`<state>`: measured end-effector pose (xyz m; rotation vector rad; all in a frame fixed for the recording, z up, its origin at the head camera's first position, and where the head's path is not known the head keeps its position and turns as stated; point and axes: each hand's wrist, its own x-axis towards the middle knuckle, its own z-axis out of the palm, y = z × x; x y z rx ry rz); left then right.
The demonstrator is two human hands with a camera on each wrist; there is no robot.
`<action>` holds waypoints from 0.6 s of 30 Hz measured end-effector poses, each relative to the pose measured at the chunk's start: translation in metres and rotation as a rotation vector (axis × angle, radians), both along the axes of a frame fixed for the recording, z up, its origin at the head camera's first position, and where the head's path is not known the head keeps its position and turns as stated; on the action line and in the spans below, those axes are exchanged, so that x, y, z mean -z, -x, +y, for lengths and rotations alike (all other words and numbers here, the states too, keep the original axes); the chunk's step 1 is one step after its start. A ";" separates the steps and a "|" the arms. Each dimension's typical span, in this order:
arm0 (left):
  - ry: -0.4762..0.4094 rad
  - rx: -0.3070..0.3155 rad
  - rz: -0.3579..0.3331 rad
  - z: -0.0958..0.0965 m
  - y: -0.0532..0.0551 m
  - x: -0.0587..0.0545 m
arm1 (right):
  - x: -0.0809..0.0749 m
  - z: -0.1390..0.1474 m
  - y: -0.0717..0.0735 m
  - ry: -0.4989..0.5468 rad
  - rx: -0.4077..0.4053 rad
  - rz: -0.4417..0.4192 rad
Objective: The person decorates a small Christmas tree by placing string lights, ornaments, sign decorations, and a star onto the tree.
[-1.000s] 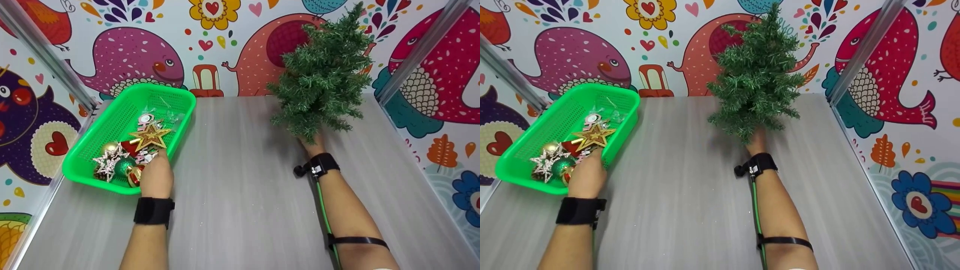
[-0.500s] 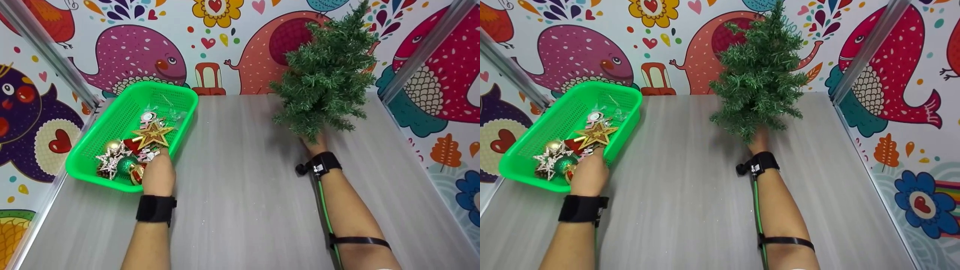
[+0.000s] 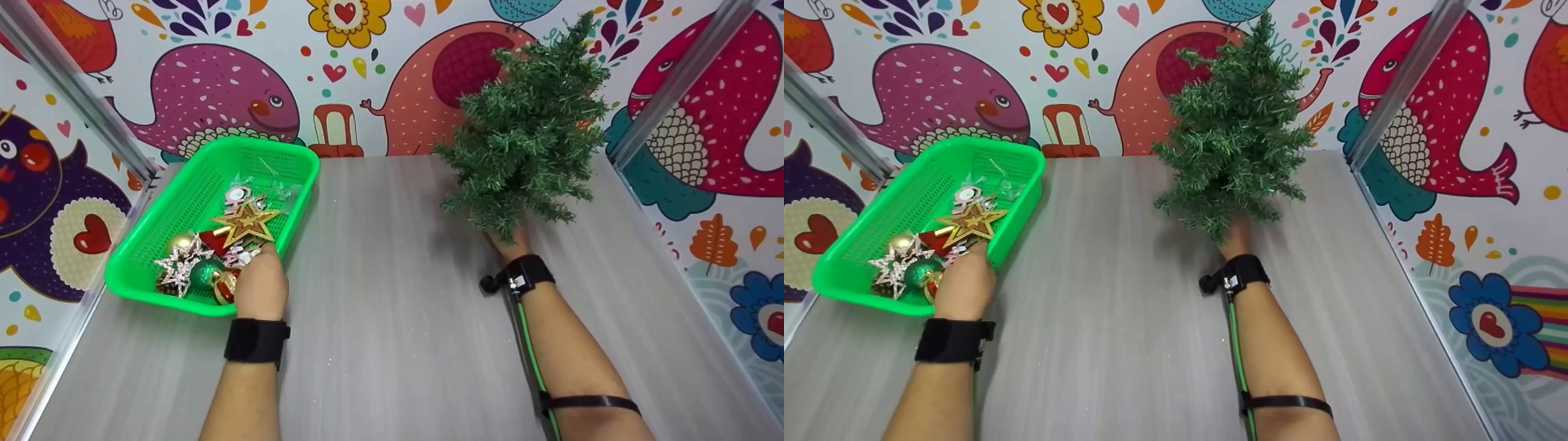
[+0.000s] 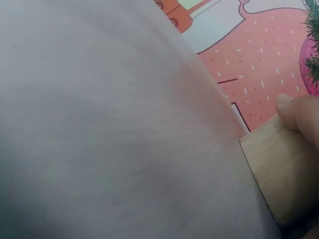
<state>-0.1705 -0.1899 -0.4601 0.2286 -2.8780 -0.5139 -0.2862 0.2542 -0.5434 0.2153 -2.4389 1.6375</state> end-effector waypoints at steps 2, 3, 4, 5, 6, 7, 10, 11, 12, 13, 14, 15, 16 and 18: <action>-0.001 -0.001 0.008 0.001 0.000 0.002 | 0.001 -0.001 -0.003 -0.001 -0.010 0.027; -0.001 -0.001 0.014 0.002 0.000 0.003 | 0.002 -0.002 -0.004 0.011 -0.019 0.027; -0.003 -0.002 0.020 0.003 0.000 0.003 | 0.001 -0.003 -0.008 0.022 -0.015 -0.012; -0.005 -0.002 0.025 0.004 0.000 0.003 | 0.000 -0.004 -0.011 0.032 -0.010 -0.043; -0.006 -0.002 0.030 0.005 -0.001 0.003 | 0.000 -0.004 -0.014 0.042 -0.012 -0.071; -0.003 -0.003 0.034 0.006 -0.001 0.004 | -0.001 -0.005 -0.015 0.052 -0.013 -0.093; -0.007 -0.004 0.035 0.009 -0.001 0.002 | -0.003 -0.007 -0.020 0.054 -0.020 -0.109; -0.006 -0.004 0.033 0.010 -0.002 0.002 | -0.004 -0.007 -0.022 0.053 -0.024 -0.139; -0.006 -0.003 0.034 0.011 -0.002 0.001 | -0.006 -0.007 -0.026 0.054 -0.026 -0.191; -0.005 -0.001 0.034 0.012 -0.002 0.001 | -0.007 -0.007 -0.028 0.046 -0.027 -0.218; -0.006 0.000 0.031 0.013 -0.002 0.000 | -0.009 -0.007 -0.032 0.036 -0.018 -0.289; 0.001 0.003 0.030 0.014 -0.002 0.000 | -0.010 -0.006 -0.035 0.024 -0.008 -0.351; 0.002 0.004 0.029 0.015 -0.002 0.000 | -0.012 -0.006 -0.040 0.014 -0.001 -0.419; 0.007 0.006 0.025 0.017 -0.002 0.000 | -0.011 -0.007 -0.044 0.005 0.000 -0.435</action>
